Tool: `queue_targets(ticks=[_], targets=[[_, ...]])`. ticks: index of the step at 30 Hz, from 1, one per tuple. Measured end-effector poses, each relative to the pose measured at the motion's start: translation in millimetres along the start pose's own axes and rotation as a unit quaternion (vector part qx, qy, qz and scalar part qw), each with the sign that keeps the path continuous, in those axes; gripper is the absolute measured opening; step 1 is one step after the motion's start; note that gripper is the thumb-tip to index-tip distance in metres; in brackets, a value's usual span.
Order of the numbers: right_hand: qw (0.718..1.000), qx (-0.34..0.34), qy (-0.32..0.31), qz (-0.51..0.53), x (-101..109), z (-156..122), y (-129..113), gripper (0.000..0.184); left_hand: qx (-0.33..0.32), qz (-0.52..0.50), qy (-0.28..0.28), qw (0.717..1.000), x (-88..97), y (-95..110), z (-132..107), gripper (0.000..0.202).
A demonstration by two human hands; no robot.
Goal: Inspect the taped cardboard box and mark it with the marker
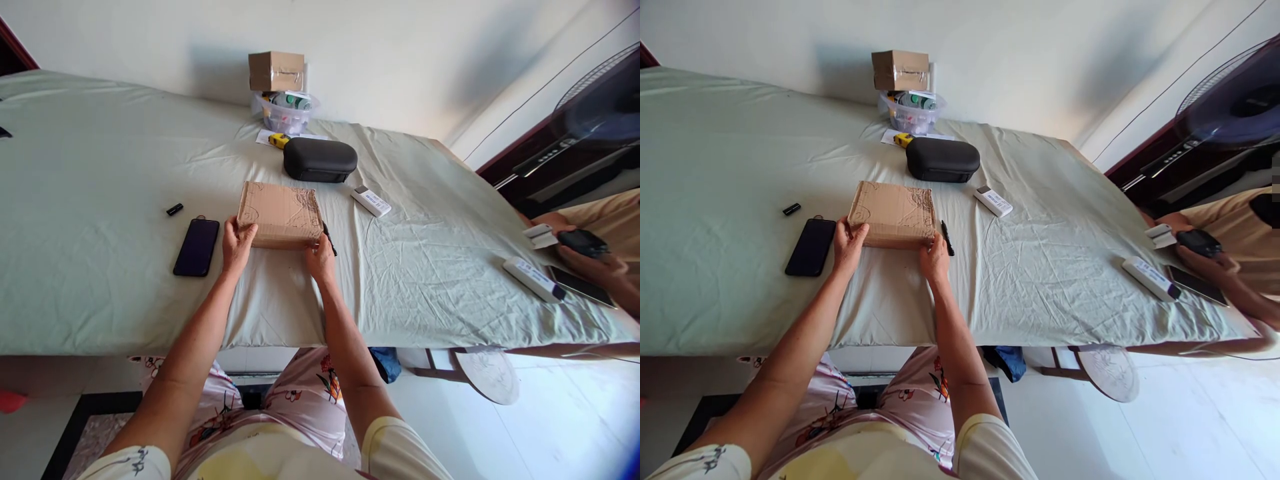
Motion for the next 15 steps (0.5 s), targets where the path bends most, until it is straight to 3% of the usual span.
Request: queue_targets(ticks=[4, 8, 12, 15], targets=[[1.0, 0.014, 0.0, 0.015, -0.8, 0.9, -0.4, 0.044, 0.015, 0.111, -0.029, 0.993, -2.8, -9.1, -5.1, 0.076], [1.0, 0.009, 0.009, -0.003, 1.1, -0.3, 0.3, 0.04, 0.007, 0.216, -0.013, 0.976, -0.7, -14.7, -10.9, 0.078], [0.999, -0.017, 0.003, -0.047, 2.2, -0.8, 2.1, 0.03, 0.021, 0.262, -0.02, 0.965, -2.8, -12.2, -13.2, 0.058], [0.999, -0.014, 0.028, -0.016, 8.8, 0.3, -2.4, 0.031, 0.025, 0.256, -0.023, 0.966, -4.5, 0.0, -13.5, 0.057]])
Point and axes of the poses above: each hand's wrist, its own z-axis towards the middle knuckle, its own x-axis out of the back of the hand, y = z × x, the point moved 8 cm from there along z, towards the middle knuckle, and after that the axes turned 5 degrees about -x, right-handed, at the moved point
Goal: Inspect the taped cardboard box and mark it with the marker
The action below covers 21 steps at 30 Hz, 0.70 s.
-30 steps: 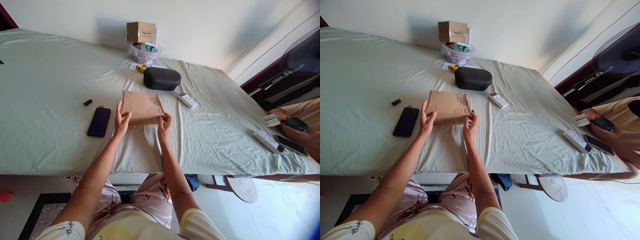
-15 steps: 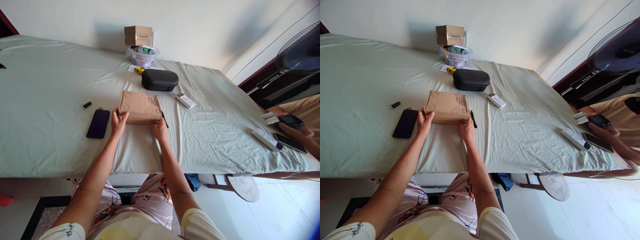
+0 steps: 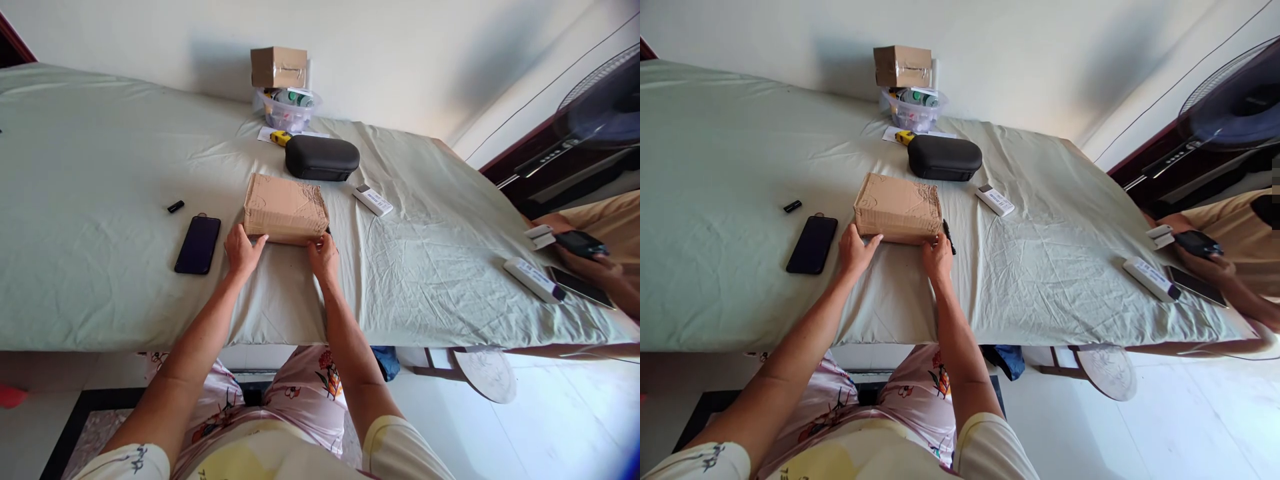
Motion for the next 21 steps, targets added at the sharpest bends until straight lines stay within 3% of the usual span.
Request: queue_targets(ticks=[4, 7, 14, 17, 21], targets=[[0.992, 0.047, 0.083, 0.08, 19.1, -4.6, -17.3, 0.046, -0.02, -0.075, 0.035, 0.996, 10.5, 18.5, -5.0, 0.071], [0.985, 0.082, 0.13, 0.077, 29.9, -15.0, -33.1, 0.063, -0.04, -0.097, 0.067, 0.992, 14.5, 27.7, -11.7, 0.083], [0.989, 0.074, 0.131, -0.006, 23.1, -30.0, -55.2, 0.104, -0.018, -0.074, 0.117, 0.99, 10.9, 33.2, -26.9, 0.104], [0.99, 0.05, 0.127, -0.02, 19.3, -30.5, -55.2, 0.108, -0.006, -0.075, 0.111, 0.991, 7.0, 34.7, -29.8, 0.105], [0.989, 0.066, 0.132, 0.003, 21.8, -30.7, -54.1, 0.097, -0.01, -0.093, 0.112, 0.989, 7.3, 32.9, -29.2, 0.103]])
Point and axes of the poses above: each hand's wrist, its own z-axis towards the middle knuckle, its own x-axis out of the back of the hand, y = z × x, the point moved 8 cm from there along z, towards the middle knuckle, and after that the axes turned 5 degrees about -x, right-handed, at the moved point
